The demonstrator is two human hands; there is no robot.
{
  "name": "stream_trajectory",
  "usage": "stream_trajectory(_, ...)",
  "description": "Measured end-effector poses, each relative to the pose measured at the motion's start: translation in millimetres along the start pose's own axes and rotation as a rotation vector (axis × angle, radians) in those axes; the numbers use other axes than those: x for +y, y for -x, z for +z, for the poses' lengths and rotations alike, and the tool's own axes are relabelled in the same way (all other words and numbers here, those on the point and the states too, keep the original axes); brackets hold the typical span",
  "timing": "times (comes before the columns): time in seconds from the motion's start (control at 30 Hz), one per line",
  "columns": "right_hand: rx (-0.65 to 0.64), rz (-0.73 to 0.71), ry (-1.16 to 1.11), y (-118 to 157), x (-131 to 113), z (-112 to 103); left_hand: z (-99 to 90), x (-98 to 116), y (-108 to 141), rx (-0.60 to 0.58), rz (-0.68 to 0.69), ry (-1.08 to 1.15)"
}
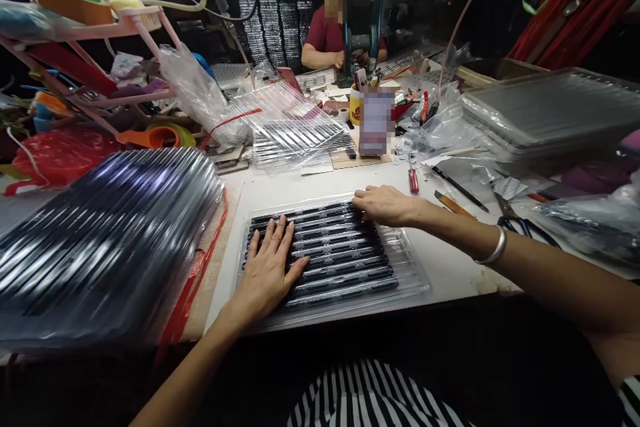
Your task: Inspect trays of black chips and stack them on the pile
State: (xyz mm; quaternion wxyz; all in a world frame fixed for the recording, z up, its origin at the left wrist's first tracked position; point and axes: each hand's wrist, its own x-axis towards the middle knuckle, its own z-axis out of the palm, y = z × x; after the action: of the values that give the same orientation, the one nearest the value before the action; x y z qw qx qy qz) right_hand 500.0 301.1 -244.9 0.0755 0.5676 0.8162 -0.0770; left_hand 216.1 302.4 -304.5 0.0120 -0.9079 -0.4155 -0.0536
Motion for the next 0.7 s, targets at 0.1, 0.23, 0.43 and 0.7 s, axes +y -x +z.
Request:
stream_trajectory(0.1,0.074,0.061,-0.043,5.1,-5.7,4.6,1.3,-3.7,-0.5,0.029,0.007,0.047)
stream_trajectory(0.23,0.299,0.206,-0.163,32.3,-11.6,25.4,1.4,-26.3,11.3,0.034,-0.057,0.195)
stream_trajectory(0.43,0.626,0.55,-0.494,63.6,-10.8,72.6,3.9,-59.5,53.1,0.182,-0.235,0.562)
stream_trajectory(0.7,0.786,0.497,-0.986,70.5,-12.9,66.8,6.6,-45.8,58.6,0.254,-0.338,0.725)
